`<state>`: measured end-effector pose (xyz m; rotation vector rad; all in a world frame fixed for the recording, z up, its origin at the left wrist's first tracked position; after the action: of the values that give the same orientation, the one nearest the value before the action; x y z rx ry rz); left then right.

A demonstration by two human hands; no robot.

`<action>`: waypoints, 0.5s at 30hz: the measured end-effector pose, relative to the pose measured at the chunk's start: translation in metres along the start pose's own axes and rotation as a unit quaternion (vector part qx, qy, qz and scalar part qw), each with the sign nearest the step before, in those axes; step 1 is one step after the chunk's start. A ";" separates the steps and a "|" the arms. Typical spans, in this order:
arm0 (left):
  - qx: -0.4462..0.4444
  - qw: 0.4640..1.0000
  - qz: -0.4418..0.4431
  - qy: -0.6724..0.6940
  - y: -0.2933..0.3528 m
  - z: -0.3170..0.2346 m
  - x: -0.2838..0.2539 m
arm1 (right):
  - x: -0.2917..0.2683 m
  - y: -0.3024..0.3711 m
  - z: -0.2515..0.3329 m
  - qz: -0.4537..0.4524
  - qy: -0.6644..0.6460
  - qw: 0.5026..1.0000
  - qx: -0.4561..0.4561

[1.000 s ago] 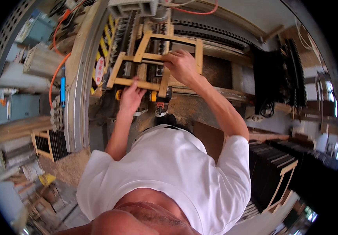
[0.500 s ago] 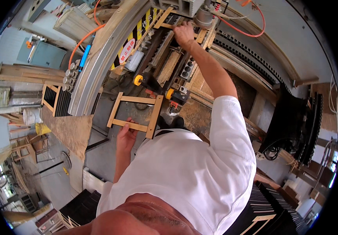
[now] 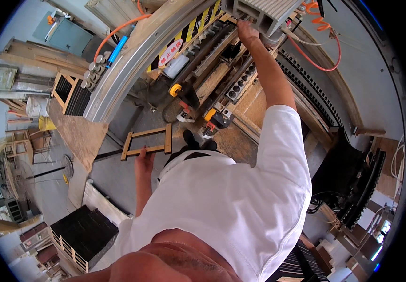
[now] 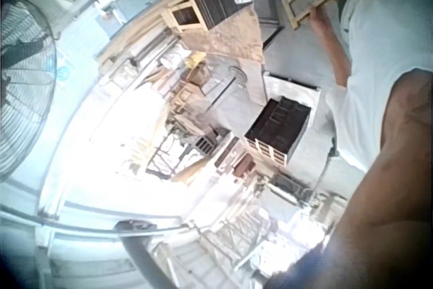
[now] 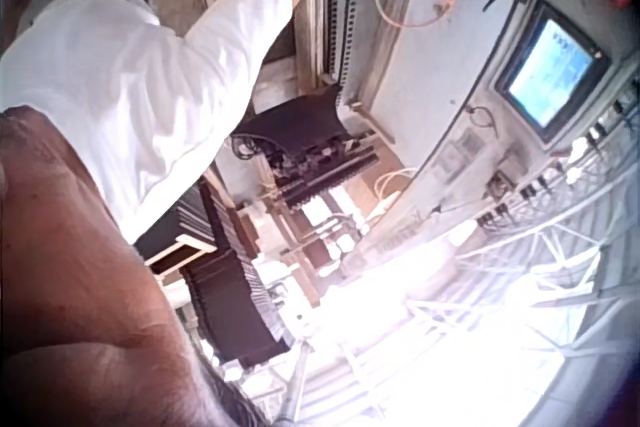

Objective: The person repeatedly picks up small wooden frames with black mesh inserts and places them into a machine, then removes them and stacks them on a nearby table. The cycle of inserting and removing frames continues throughout the clip.

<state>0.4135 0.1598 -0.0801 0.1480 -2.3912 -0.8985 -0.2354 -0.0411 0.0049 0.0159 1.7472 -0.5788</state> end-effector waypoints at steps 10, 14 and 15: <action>0.066 0.987 -0.077 -0.125 -0.012 0.004 -0.012 | -0.023 0.000 0.003 0.038 0.069 0.996 -0.034; 0.162 0.963 -0.107 -0.189 0.003 -0.012 -0.016 | -0.026 -0.001 0.006 0.035 0.056 0.997 -0.029; 0.191 0.958 -0.102 -0.190 0.010 -0.018 -0.017 | -0.026 -0.002 0.005 0.034 0.056 0.997 -0.029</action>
<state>0.4388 0.1623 -0.0707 0.4107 -2.9360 -0.5786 -0.2246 -0.0370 0.0287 0.0685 1.8650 -0.4849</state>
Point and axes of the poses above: each hand's wrist, its own y-axis away from the middle knuckle, its own x-axis out of the palm, z = x × y, the point moved 1 cm from there along -y, towards the middle knuckle
